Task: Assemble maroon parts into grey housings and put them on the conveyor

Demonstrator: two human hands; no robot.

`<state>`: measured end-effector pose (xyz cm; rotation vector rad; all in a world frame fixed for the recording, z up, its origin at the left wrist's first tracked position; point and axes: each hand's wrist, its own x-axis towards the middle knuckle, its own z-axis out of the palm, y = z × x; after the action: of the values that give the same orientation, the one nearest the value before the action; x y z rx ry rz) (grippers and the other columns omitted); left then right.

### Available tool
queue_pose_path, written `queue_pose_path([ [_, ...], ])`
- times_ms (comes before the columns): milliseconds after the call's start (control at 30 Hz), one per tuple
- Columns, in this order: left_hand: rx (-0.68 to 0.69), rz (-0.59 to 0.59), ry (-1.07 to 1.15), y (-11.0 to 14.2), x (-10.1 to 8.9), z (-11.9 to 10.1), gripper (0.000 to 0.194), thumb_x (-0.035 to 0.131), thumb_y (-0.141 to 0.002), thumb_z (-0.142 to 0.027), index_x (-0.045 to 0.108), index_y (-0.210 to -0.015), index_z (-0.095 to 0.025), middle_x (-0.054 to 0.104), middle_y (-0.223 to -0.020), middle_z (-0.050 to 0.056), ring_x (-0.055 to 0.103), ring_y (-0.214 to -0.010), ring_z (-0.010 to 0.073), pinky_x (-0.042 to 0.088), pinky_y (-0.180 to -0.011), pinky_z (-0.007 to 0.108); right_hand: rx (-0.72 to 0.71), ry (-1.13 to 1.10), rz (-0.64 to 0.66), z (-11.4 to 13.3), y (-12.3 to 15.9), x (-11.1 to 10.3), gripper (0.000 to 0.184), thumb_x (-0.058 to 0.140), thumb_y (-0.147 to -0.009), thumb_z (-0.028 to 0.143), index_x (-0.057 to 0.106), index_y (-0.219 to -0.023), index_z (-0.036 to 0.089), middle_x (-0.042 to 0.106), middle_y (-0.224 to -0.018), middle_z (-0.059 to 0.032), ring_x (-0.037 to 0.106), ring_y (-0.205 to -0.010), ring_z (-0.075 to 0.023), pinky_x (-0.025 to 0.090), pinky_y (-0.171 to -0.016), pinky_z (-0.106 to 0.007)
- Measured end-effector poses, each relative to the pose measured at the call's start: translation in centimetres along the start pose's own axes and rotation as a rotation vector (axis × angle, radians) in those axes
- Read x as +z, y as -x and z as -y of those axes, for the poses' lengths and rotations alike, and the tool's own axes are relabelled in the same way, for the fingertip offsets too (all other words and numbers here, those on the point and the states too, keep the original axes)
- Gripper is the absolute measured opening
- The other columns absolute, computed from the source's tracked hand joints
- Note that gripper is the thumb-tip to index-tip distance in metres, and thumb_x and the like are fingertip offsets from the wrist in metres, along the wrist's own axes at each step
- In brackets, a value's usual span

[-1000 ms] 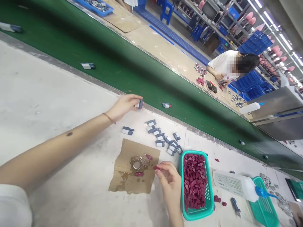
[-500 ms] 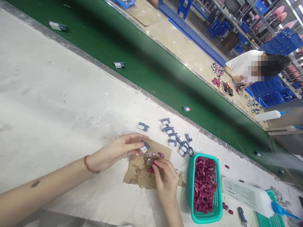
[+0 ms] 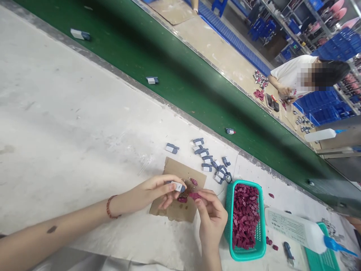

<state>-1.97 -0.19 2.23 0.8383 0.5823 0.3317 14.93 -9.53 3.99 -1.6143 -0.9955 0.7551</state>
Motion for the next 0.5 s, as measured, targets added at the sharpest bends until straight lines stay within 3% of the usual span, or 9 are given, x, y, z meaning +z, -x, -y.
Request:
queue_pose_path([
  [233, 0.043, 0.077, -0.072, 0.6, 0.5, 0.5, 0.048, 0.044, -0.088, -0.064, 0.054, -0.086, -0.017, 0.044, -0.061, -0.004, 0.037, -0.05, 0.0094, 0.028, -0.047, 0.023, -0.136, -0.044, 0.069, 1.5, -0.2, 0.8, 0.004, 0.071, -0.082, 0.022, 0.074, -0.084, 0.023, 0.074, -0.08, -0.0052, 0.069, -0.079, -0.0199, 0.057, -0.068, -0.032],
  [500, 0.08, 0.083, -0.107, 0.6, 0.6, 0.6, 0.045, 0.041, -0.091, -0.061, 0.049, -0.083, -0.018, 0.04, -0.061, -0.005, 0.037, -0.052, 0.0106, 0.03, -0.049, 0.024, -0.153, 0.02, 0.134, 1.4, 0.0, 1.4, 0.009, 0.068, -0.084, 0.019, 0.074, -0.088, 0.024, 0.074, -0.084, -0.0048, 0.069, -0.081, -0.0193, 0.056, -0.073, -0.032],
])
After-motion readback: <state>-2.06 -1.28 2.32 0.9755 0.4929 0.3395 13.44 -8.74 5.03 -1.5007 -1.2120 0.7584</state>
